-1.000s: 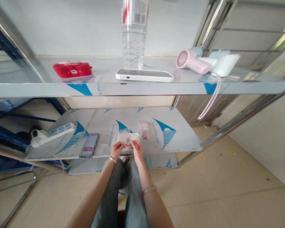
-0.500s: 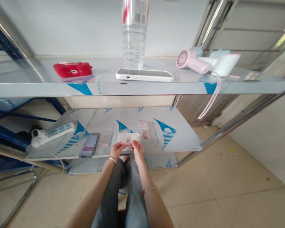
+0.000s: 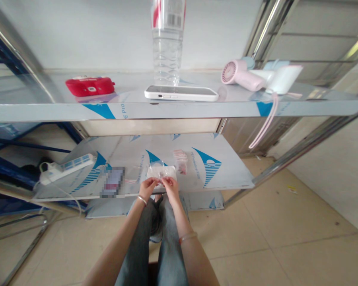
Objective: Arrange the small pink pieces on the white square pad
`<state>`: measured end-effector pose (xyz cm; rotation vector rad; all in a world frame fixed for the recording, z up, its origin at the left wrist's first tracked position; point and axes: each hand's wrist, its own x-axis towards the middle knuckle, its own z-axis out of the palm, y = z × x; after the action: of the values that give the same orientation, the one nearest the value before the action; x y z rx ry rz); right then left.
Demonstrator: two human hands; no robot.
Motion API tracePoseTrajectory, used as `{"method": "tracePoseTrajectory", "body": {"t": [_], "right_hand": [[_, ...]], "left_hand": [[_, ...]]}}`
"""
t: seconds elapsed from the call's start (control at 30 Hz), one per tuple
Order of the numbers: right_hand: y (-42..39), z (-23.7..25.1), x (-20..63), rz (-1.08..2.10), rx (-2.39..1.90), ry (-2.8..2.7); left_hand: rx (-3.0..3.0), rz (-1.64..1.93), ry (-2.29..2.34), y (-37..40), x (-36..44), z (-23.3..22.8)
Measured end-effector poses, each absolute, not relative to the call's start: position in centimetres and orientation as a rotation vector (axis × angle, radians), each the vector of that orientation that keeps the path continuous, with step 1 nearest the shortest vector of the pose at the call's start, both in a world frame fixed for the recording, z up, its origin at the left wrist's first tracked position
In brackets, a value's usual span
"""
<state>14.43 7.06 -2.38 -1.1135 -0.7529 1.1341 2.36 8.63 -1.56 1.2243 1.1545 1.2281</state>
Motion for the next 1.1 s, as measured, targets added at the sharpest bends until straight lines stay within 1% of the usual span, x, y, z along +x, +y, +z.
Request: {"method": "tracePoseTrajectory", "body": {"t": [0.1, 0.57, 1.1], "right_hand": [[6.83, -2.07, 14.29, 1.141, -1.105, -0.845], [6.63, -2.05, 14.35, 1.085, -1.105, -0.928], [6.24, -1.3, 14.29, 1.123, -1.068, -0.936]], "left_hand": [[1.255, 1.229, 1.16, 8.57, 2.4, -1.39], [1.329, 1.219, 1.193, 8.25, 2.27, -1.08], [1.218, 1.232, 1.142, 8.56, 1.93, -1.52]]}}
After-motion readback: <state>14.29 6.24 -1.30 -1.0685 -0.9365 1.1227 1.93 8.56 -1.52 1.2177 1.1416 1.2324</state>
